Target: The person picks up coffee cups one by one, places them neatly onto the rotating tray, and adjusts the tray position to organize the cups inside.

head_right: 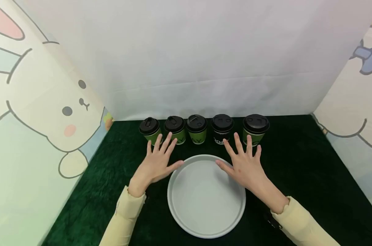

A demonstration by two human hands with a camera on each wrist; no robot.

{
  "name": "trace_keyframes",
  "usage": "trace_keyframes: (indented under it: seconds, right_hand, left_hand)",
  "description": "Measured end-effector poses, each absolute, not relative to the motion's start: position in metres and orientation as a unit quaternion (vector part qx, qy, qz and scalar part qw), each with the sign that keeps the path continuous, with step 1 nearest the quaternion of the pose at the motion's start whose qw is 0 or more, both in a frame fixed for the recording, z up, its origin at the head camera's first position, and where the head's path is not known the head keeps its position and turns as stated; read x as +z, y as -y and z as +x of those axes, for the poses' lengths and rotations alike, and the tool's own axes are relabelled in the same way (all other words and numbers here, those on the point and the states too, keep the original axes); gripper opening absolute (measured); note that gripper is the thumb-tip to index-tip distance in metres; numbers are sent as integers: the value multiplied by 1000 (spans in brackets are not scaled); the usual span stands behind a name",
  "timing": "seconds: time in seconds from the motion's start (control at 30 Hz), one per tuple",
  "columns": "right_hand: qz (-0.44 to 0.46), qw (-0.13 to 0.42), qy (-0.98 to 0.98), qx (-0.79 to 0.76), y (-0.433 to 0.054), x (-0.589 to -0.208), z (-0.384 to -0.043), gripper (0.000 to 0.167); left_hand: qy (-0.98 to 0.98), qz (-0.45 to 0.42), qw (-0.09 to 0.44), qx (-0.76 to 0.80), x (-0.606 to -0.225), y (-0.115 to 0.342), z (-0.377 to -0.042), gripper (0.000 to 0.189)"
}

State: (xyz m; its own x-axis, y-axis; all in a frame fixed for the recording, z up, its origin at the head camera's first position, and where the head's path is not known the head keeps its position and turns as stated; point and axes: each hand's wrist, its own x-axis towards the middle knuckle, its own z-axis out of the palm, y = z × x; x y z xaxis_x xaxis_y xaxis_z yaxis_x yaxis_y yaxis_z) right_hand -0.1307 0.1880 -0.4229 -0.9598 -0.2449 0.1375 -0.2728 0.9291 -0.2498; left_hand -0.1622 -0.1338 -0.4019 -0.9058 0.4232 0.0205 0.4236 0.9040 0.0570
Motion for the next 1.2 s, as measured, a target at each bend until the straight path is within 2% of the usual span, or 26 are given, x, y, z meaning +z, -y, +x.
trace_keyframes:
  seconds: [0.23,0.37,0.53,0.87,0.97,1.2]
  right_hand:
    - [133,63,981,128,-189,-426,-130,81]
    - [142,87,978,123,-189,-428,-128,77]
    - [151,110,975,123,-186,-427,-126,76]
    - [151,100,976,124,-187,-433,-122,75]
    - [150,102,975,128,-187,-436,-121,74]
    - [150,86,976,129,-187,-439,-120,68]
  left_hand:
    - [962,-256,86,26,-372,156,-198,62]
    - [961,-253,111,23,-369,166,-225,52]
    - [971,-220,92,8,-371,177,-251,53]
    - [986,-162,19,-20,-385,189,-271,62]
    - [985,-169,31,-11,-390,190,-273,62]
    - [974,-198,109,26,-397,196,-272,58]
